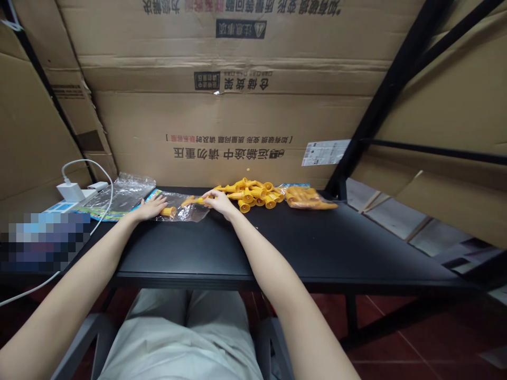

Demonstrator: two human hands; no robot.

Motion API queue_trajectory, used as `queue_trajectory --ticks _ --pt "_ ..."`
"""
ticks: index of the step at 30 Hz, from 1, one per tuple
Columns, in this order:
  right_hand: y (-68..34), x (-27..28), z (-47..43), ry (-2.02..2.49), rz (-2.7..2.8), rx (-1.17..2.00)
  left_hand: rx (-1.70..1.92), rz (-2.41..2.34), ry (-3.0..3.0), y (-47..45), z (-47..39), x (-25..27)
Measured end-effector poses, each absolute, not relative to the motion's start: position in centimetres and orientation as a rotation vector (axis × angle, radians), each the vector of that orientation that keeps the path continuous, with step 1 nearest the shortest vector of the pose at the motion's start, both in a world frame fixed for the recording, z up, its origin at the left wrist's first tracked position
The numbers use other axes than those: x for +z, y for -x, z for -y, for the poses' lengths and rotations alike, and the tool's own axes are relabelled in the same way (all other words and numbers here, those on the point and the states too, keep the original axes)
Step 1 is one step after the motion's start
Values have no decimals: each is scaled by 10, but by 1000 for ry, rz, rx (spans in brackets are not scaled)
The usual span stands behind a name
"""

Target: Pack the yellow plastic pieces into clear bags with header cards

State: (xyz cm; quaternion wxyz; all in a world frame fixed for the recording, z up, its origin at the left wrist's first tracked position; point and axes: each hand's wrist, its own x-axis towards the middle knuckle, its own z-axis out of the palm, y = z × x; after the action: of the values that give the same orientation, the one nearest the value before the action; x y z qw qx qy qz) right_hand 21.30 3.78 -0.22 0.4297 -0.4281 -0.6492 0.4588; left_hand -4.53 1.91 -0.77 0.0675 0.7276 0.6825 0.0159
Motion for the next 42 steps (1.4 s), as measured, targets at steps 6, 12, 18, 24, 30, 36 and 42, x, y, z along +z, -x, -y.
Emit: queue_trajectory --ticks 6,12,18,24,30,36,42 --pt "-192 -18 -28 1011 1671 1294 86 -1980 -2224 38 -13 -5" --pt "-191 -19 -28 928 1847 1203 86 -1834 -2293 30 -9 -4" --pt "-190 -23 -32 1015 2040 719 314 -1674 -2237 23 -9 -7" --pt "-185 -30 -35 1128 2010 651 753 -1604 -1836 28 -19 -8" --pt "-184 -34 -38 1153 1950 624 854 -1556 -1722 26 -21 -7" --pt "-183 -34 -38 1162 1893 713 578 -1763 -2065 25 -17 -12" --pt "-185 -23 -30 1241 1981 643 154 -1846 -2274 21 -9 -8"
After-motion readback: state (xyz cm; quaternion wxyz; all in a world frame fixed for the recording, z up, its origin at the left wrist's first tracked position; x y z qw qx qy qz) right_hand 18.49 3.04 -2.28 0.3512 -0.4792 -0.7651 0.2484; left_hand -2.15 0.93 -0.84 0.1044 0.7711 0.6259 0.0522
